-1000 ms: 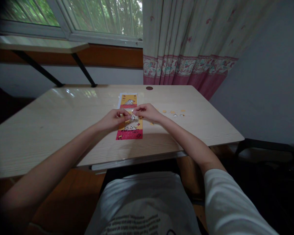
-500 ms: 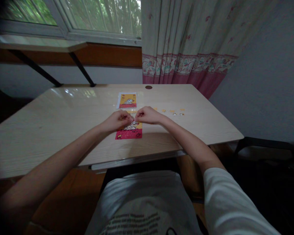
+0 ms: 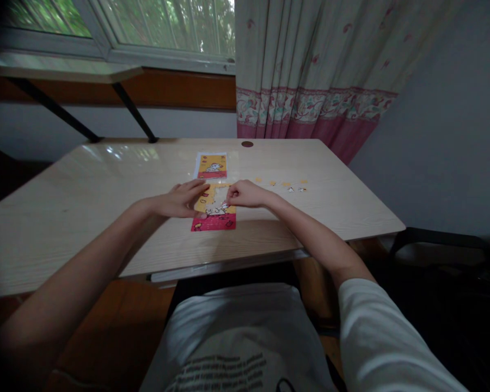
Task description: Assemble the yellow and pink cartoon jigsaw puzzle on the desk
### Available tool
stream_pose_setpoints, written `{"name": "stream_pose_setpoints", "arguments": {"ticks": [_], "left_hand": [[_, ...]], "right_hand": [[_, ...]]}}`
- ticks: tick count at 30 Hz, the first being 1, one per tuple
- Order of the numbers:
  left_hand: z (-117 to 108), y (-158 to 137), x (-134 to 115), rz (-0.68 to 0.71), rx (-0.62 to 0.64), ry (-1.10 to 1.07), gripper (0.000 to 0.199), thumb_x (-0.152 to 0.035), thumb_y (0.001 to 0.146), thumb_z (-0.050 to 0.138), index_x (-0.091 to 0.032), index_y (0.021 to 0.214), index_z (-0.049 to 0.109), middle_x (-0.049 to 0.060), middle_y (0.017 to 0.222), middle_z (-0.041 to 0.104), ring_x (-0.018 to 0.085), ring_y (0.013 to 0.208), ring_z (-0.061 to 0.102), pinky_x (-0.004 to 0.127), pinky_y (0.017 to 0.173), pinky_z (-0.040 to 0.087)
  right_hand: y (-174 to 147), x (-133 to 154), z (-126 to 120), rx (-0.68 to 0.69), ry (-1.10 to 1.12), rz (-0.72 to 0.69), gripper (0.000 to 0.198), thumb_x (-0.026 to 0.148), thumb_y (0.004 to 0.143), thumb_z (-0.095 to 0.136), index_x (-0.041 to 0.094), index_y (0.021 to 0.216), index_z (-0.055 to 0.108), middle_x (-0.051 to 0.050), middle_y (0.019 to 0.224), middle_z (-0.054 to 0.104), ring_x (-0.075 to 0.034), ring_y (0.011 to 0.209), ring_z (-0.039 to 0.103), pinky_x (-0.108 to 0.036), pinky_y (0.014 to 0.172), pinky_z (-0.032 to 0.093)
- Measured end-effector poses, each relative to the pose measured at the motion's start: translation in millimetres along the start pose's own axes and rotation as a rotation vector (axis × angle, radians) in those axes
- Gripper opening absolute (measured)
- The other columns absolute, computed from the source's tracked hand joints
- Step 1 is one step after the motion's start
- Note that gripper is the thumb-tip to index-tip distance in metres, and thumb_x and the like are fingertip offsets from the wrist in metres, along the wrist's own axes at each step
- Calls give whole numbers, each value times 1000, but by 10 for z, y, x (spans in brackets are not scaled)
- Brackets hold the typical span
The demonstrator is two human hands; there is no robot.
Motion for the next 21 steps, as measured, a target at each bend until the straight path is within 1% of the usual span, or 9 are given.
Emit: {"name": "stream_pose_setpoints", "arguments": {"ticks": [1, 3, 6, 9, 12, 16, 19, 21], "left_hand": [[9, -12, 17, -31, 47, 3, 119, -84, 67, 55, -15, 159, 25, 23, 166, 18, 46, 149, 19, 65, 116, 19], [22, -23, 21, -72, 105, 3, 124, -85, 67, 53, -14, 161, 16, 22, 167, 9, 46, 151, 12, 66, 117, 14], [23, -21, -11, -86, 131, 0, 126, -85, 67, 52, -13, 162, 11, 22, 168, 4, 45, 153, 7, 67, 117, 11], [21, -22, -29, -87, 136, 11, 126, -85, 67, 51, -13, 162, 9, 22, 168, 3, 43, 153, 5, 67, 117, 10], [26, -26, -28, -90, 135, 22, 126, -86, 68, 51, -13, 162, 9, 23, 167, 3, 44, 153, 6, 67, 117, 11], [37, -25, -28, -109, 143, 45, 128, -87, 68, 51, -13, 162, 8, 23, 167, 4, 46, 152, 7, 65, 117, 12], [37, -26, -39, -114, 148, 58, 127, -85, 69, 51, -11, 162, 7, 23, 167, 4, 45, 152, 7, 64, 118, 12], [33, -29, -45, -120, 148, 59, 125, -84, 70, 51, -11, 162, 7, 24, 167, 4, 44, 153, 7, 64, 118, 12]], "right_hand": [[0, 4, 1, -7, -7, -1, 21, 25, 78, 62, 10, 83, 76, 0, 65, 58, -10, 60, 45, -25, 61, 30], [-3, 18, 3, -21, -17, -4, 19, 23, 77, 62, 10, 82, 75, 0, 65, 59, -10, 60, 46, -25, 61, 31], [-11, 45, 4, -43, -24, -7, 16, 22, 77, 61, 11, 78, 74, 0, 64, 59, -10, 60, 47, -25, 61, 32], [-17, 64, 0, -63, -35, -16, 13, 20, 76, 62, 12, 76, 72, 0, 65, 60, -10, 62, 49, -25, 62, 33], [-16, 65, -2, -69, -39, -38, 13, 20, 76, 64, 12, 80, 73, 0, 67, 61, -10, 63, 50, -25, 63, 33], [-8, 43, -4, -65, -30, -42, 20, 25, 78, 67, 11, 90, 75, 1, 67, 59, -11, 62, 49, -25, 62, 33], [-9, 40, -4, -44, -34, -56, 23, 29, 81, 67, 12, 93, 76, -1, 72, 62, -12, 65, 51, -25, 64, 34], [-11, 46, -8, -36, -43, -75, 24, 30, 81, 69, 12, 95, 76, -3, 76, 65, -12, 67, 53, -25, 66, 36]]}}
Point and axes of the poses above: each hand's wrist, its own y-axis towards the middle knuckle, its own z-axis out of the palm, x = y × z, the point moved 3 cm from there along y, towards the middle knuckle
